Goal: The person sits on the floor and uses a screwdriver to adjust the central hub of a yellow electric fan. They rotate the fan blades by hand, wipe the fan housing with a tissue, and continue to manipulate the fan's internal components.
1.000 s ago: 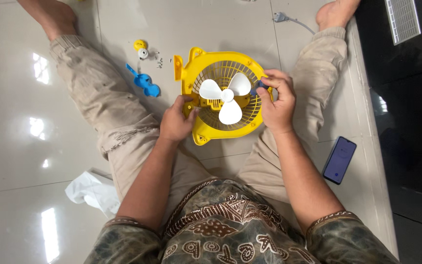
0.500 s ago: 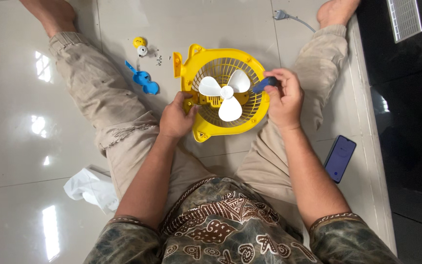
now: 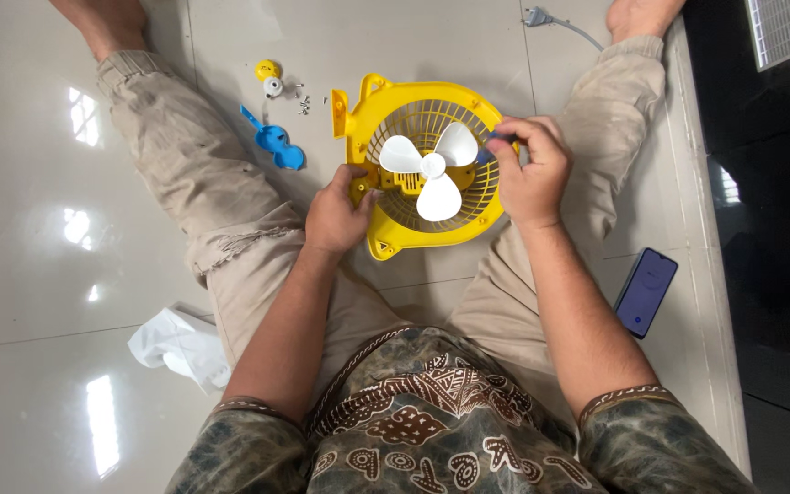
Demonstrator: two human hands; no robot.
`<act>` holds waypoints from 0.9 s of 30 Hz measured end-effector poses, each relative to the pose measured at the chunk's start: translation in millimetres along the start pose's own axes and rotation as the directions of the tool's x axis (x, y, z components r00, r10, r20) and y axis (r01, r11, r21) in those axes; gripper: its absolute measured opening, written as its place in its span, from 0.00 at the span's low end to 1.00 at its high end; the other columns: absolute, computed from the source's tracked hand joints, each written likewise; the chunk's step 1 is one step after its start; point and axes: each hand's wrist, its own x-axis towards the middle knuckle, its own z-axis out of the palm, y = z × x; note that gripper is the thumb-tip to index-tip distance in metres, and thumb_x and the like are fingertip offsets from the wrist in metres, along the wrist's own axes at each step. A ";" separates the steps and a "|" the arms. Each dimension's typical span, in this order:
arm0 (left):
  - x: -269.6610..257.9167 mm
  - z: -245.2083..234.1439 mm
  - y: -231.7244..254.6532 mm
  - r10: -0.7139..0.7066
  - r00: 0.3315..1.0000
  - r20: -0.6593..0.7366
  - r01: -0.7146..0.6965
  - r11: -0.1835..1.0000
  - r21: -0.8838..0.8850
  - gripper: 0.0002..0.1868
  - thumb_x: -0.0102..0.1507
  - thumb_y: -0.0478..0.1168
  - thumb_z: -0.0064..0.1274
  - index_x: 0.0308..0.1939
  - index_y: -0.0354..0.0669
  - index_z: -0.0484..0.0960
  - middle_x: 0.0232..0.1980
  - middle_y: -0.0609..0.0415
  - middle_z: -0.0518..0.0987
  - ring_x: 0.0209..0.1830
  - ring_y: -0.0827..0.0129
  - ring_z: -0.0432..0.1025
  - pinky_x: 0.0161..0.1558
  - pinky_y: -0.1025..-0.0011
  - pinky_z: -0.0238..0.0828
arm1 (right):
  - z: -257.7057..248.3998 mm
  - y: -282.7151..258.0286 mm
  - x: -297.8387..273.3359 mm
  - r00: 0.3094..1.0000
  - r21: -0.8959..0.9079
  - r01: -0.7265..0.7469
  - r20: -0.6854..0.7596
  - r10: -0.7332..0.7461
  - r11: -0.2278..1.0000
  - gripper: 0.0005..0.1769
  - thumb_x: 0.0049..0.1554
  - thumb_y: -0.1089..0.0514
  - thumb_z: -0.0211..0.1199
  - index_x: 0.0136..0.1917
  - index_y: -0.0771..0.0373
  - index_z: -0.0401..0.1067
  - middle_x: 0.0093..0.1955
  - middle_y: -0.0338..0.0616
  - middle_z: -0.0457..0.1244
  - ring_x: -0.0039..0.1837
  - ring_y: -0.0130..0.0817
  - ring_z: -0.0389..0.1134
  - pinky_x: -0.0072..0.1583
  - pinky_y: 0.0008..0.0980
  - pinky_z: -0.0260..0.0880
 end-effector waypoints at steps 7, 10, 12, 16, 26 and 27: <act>1.2 -4.8 5.3 -0.055 0.998 0.034 0.055 0.998 0.014 0.22 0.62 0.46 0.59 0.57 0.45 0.74 0.45 0.41 0.84 0.48 0.46 0.79 0.49 0.55 0.74 | -6.1 9.8 -6.2 0.995 0.075 0.104 0.005 -0.104 0.992 0.12 0.65 0.78 0.59 0.59 0.70 0.69 0.71 0.54 0.64 0.71 0.37 0.67 0.72 0.34 0.68; 0.2 -5.4 7.0 -0.109 0.991 0.073 0.107 0.994 0.026 0.22 0.63 0.46 0.58 0.58 0.45 0.73 0.44 0.41 0.84 0.46 0.48 0.79 0.48 0.56 0.75 | -6.0 15.7 -7.2 0.993 -0.015 0.104 -0.051 -0.105 0.994 0.20 0.53 0.76 0.75 0.53 0.69 0.70 0.62 0.51 0.59 0.60 0.31 0.66 0.59 0.30 0.74; -0.6 -5.2 8.4 0.009 1.000 0.003 -0.009 1.000 -0.006 0.21 0.63 0.45 0.60 0.56 0.44 0.74 0.46 0.42 0.85 0.47 0.45 0.78 0.47 0.55 0.74 | -5.1 19.3 -8.1 0.990 -0.036 0.123 -0.068 -0.126 0.992 0.17 0.55 0.75 0.75 0.52 0.67 0.71 0.59 0.48 0.60 0.57 0.30 0.66 0.58 0.28 0.71; -0.4 -6.7 9.4 -0.075 0.996 0.052 0.074 0.997 0.017 0.22 0.63 0.46 0.59 0.57 0.45 0.74 0.44 0.41 0.84 0.45 0.46 0.79 0.47 0.55 0.74 | -9.0 21.0 -7.4 0.991 0.172 -0.100 -0.073 0.114 0.980 0.18 0.61 0.76 0.63 0.63 0.67 0.68 0.63 0.49 0.67 0.64 0.32 0.70 0.67 0.27 0.71; 0.1 -3.2 4.1 -0.019 0.999 0.028 0.019 1.000 0.008 0.21 0.63 0.45 0.59 0.56 0.44 0.74 0.46 0.42 0.84 0.48 0.46 0.78 0.48 0.56 0.75 | -10.2 14.3 -5.3 0.999 -0.092 0.014 -0.027 -0.017 0.996 0.18 0.53 0.70 0.78 0.52 0.69 0.73 0.61 0.51 0.62 0.55 0.35 0.66 0.57 0.29 0.69; -0.4 -3.2 3.7 -0.021 0.999 0.027 0.021 1.000 0.011 0.21 0.63 0.45 0.59 0.56 0.44 0.74 0.46 0.42 0.85 0.48 0.46 0.78 0.48 0.56 0.75 | -7.8 14.1 -6.4 1.000 -0.014 0.028 -0.010 -0.028 1.000 0.16 0.55 0.71 0.77 0.53 0.68 0.73 0.61 0.49 0.62 0.55 0.33 0.66 0.58 0.29 0.70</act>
